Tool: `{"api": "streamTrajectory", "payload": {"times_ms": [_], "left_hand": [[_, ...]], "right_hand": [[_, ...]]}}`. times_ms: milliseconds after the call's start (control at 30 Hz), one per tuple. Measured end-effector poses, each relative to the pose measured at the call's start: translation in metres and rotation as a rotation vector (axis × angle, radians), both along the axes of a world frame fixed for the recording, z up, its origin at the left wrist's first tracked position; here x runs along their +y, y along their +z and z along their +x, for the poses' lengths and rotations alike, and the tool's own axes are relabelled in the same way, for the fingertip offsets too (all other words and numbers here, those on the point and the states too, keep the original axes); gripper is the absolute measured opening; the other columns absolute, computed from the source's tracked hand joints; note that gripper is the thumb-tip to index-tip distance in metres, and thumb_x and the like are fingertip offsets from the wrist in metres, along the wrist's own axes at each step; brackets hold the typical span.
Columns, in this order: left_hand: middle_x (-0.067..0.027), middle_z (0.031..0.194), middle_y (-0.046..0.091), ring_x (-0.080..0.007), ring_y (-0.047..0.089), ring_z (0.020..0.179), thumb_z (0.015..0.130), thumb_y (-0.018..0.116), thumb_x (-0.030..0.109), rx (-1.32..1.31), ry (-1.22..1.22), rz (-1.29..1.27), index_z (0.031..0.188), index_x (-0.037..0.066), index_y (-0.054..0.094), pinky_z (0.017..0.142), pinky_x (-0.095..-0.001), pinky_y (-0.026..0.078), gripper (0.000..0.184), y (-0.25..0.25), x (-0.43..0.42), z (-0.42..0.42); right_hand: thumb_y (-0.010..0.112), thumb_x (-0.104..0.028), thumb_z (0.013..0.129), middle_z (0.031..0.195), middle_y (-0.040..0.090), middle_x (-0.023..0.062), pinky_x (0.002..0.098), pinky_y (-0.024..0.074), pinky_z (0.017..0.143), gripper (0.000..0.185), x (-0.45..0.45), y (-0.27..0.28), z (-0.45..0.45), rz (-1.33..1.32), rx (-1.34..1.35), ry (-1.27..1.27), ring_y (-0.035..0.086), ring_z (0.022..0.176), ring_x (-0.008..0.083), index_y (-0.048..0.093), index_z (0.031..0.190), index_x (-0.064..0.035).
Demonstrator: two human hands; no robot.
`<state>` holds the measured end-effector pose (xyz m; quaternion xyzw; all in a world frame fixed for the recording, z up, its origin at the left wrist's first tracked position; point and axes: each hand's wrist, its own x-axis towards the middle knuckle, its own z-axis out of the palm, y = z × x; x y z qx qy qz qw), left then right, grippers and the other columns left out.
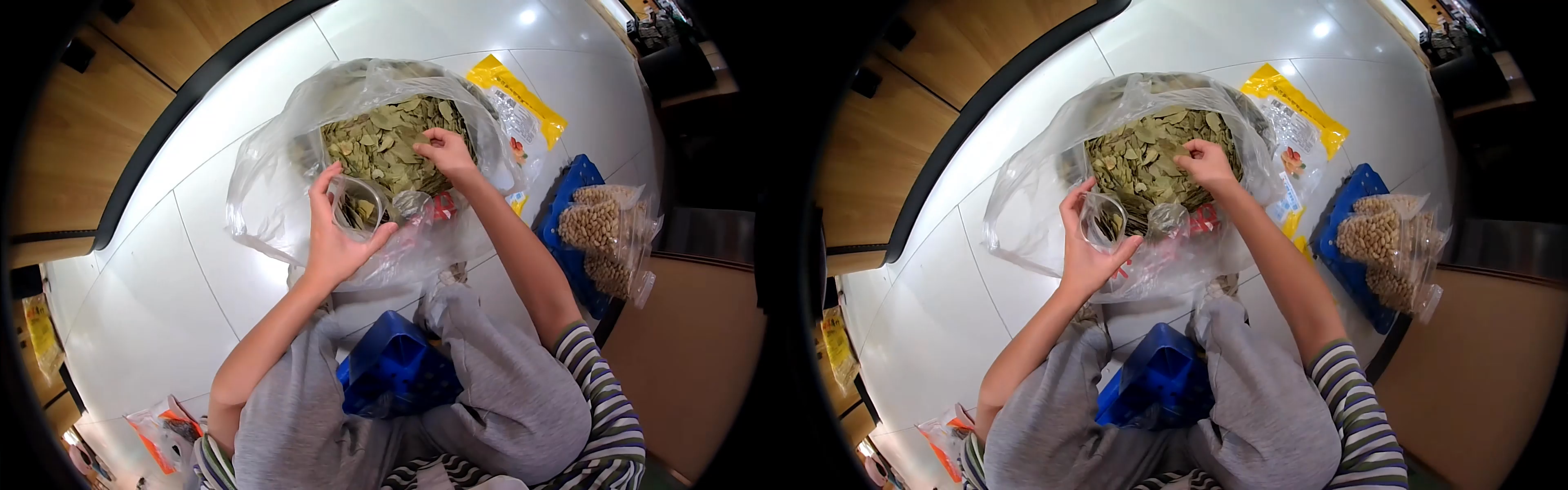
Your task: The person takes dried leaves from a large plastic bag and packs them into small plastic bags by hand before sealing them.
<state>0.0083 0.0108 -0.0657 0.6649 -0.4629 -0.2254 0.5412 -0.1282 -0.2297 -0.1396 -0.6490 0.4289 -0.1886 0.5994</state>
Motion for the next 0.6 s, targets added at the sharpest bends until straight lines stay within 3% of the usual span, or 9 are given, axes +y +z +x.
{"api": "streamTrajectory", "payload": {"times_ms": [167,333,433,600], "left_hand": [[-0.0197,0.142,0.037,-0.0319,0.041,0.134,0.067,0.091,0.026,-0.037,0.037,-0.011,0.141,-0.001,0.027,0.111,-0.0414,0.037,0.102,-0.004,-0.001,0.002],[-0.0195,0.138,0.039,-0.0315,0.043,0.131,0.067,0.090,0.026,0.080,0.105,0.007,0.141,-0.001,0.028,0.110,-0.0387,0.039,0.100,0.002,-0.004,-0.001],[-0.0206,0.138,0.040,-0.0338,0.043,0.131,0.067,0.091,0.027,0.040,0.125,0.004,0.140,-0.002,0.030,0.110,-0.0402,0.039,0.099,0.005,-0.006,-0.003],[-0.0237,0.141,0.038,-0.0400,0.040,0.132,0.064,0.091,0.028,-0.184,0.155,0.000,0.136,-0.001,0.033,0.112,-0.0449,0.035,0.097,0.014,-0.007,-0.001]], "right_hand": [[0.072,-0.009,0.087,0.087,0.068,0.0023,0.0221,0.0476,0.063,0.021,0.004,0.020,-0.005,0.032,-0.164,-0.002,0.064,0.073,0.0085,0.064,0.104,0.0020],[0.069,-0.007,0.091,0.090,0.068,0.0024,0.0219,0.0512,0.067,0.021,0.030,0.090,-0.006,0.095,-0.236,0.151,0.067,0.077,0.0096,0.062,0.107,0.0028],[0.068,-0.003,0.091,0.096,0.069,0.0044,0.0228,0.0533,0.072,0.021,0.047,0.144,-0.007,0.073,-0.164,0.254,0.065,0.083,0.0078,0.061,0.110,0.0040],[0.069,-0.002,0.085,0.088,0.068,0.0037,0.0216,0.0495,0.068,0.025,0.075,0.204,-0.010,-0.095,0.011,0.495,0.062,0.077,0.0060,0.064,0.110,-0.0002]]}}
